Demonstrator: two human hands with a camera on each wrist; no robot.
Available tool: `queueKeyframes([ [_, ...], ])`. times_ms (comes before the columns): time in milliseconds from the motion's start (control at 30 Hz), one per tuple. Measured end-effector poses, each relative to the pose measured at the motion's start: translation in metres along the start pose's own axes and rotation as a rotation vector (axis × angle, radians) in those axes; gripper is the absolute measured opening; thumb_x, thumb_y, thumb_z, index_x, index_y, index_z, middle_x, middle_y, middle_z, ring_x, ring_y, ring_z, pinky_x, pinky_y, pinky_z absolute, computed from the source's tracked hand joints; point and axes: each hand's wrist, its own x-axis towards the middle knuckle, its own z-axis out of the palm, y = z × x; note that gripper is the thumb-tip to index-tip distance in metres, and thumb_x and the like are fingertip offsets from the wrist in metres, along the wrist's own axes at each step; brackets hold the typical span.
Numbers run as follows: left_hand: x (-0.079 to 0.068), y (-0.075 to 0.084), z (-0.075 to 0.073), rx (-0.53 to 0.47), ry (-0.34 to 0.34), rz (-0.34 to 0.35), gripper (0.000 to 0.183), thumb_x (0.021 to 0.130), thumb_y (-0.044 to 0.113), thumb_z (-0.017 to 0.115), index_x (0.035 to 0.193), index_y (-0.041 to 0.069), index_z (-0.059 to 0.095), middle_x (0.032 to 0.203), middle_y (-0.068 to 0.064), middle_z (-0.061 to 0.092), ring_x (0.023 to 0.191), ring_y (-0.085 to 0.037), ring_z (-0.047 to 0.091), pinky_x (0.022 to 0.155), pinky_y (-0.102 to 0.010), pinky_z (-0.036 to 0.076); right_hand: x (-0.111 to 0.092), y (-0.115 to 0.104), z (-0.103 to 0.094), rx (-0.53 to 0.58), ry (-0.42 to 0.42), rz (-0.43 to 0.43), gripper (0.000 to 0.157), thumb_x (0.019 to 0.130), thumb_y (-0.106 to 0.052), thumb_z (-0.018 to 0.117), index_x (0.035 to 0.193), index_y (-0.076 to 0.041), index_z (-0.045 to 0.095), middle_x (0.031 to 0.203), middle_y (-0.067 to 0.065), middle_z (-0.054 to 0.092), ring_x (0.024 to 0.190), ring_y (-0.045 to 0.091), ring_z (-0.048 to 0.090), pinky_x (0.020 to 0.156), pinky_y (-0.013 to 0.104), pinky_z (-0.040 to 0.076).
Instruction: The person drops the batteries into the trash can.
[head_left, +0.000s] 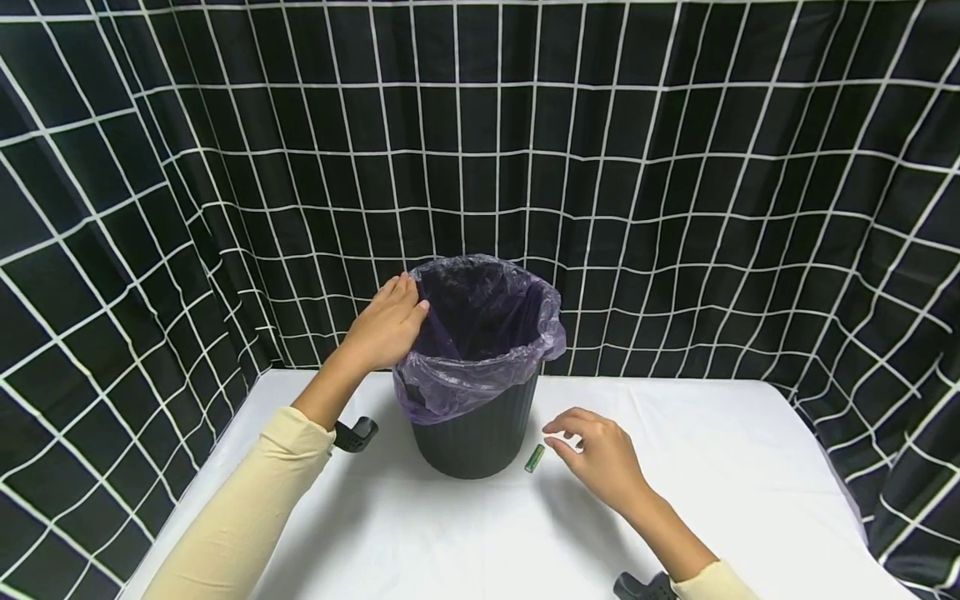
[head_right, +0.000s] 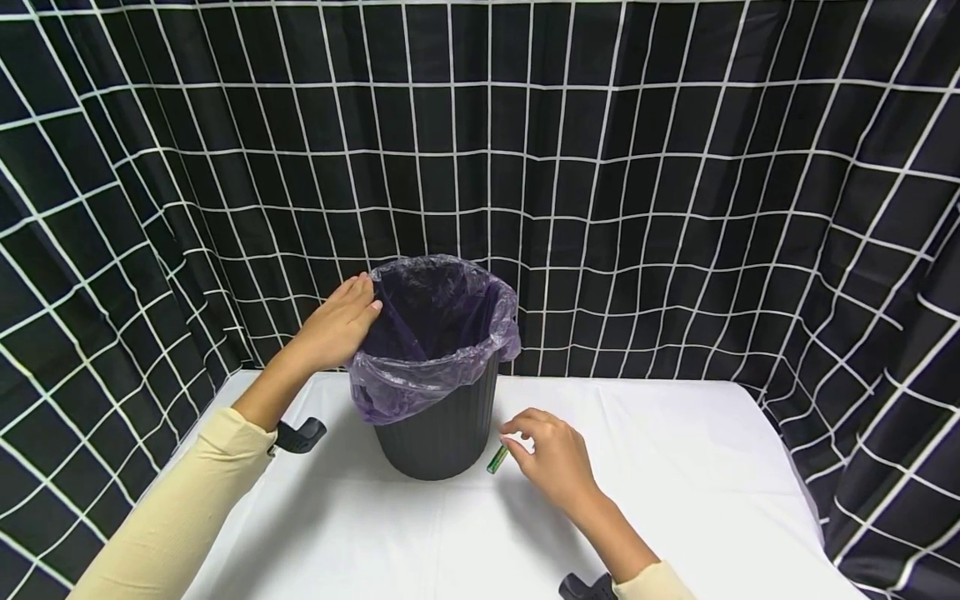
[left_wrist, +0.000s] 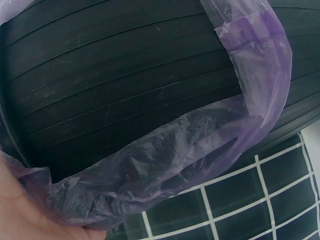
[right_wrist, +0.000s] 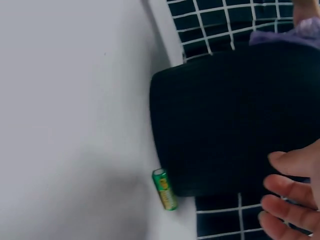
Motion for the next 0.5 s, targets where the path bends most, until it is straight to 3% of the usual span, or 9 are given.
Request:
queueKeyframes([
  [233, 0.0, 0.0, -0.001, 0.011, -0.001, 0.0, 0.062, 0.11, 0.031, 0.022, 0.156, -0.012, 0.018, 0.166, -0.024, 0.011, 0.156, -0.033, 0.004, 0.127, -0.039, 0.003, -0.003, 0.015, 0.017, -0.043, -0.188, 0.09, 0.019, 0.079, -0.007, 0.085, 0.096, -0.012, 0.08, 0.099, -0.001, 0.076, 0.081, 0.022, 0.07, 0.062, 0.03, 0.053],
  [500, 0.0, 0.0, 0.0, 0.041, 0.011, 0.026, 0.061, 0.11, 0.028, 0.023, 0.154, -0.014, 0.02, 0.164, -0.027, 0.015, 0.155, -0.035, 0.007, 0.127, -0.04, 0.004, -0.006, 0.025, 0.031, -0.032, -0.283, 0.145, 0.018, 0.082, -0.008, 0.083, 0.1, -0.01, 0.08, 0.103, 0.003, 0.077, 0.088, 0.026, 0.071, 0.071, 0.041, 0.056],
])
